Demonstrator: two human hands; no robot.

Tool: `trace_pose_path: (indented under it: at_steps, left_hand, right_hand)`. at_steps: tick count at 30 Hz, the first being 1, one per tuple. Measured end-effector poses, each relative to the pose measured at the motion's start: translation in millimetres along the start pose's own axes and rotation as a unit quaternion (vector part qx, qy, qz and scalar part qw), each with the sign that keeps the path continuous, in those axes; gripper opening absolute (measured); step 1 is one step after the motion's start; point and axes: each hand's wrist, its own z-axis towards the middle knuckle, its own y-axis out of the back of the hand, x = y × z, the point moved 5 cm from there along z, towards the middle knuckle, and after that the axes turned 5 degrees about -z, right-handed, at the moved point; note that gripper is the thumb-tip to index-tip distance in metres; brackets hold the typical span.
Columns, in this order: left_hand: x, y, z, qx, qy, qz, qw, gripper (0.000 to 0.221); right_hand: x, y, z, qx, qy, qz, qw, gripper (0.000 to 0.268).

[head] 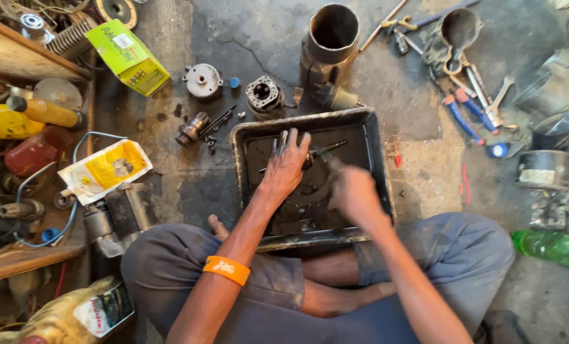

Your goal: The person scrubs a cylindrical mechanical part with a brush while holding it in a tray of dark liquid. The person rotates the part to clean different sides and continues scrubbing until the end of the clip.

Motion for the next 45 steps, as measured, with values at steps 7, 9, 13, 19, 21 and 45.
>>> trace_pose_path:
  at_steps: [7,9,13,19,21,45]
  left_hand:
    - [-3.1,-2.0,1.4,0.004,-0.010,0.006,1.000,0.074]
    - [-1.9,0.6,8.8,0.014,0.016,-0.019,1.000,0.076]
    - [6.0,10.0,3.9,0.029,0.066,-0.091,0.993,0.074]
    - [11.4,18.7,8.4,0.084,0.124,-0.155,0.976,0.060]
    - [14.1,17.0,3.3,0.100,0.130,-0.154,0.974,0.055]
    - [20.5,1.5,0.9,0.156,0.133,-0.136,0.969,0.046]
  right_hand:
    - [3.0,-0.9,-1.5,-0.017,-0.037,-0.032,0.999,0.037]
    - [5.6,0.3,3.9,-0.031,0.026,-0.029,0.999,0.040]
    - [-11.9,-11.8,-0.8,-0.029,-0.063,-0.066,0.995,0.023]
    - [-0.9,-6.0,-4.0,-0.055,0.015,-0.032,0.998,0.036]
    - [-4.7,-7.0,-9.5,-0.069,-0.027,-0.046,0.996,0.029]
    - [-14.7,-8.8,1.0,-0.080,-0.069,-0.027,0.994,0.032]
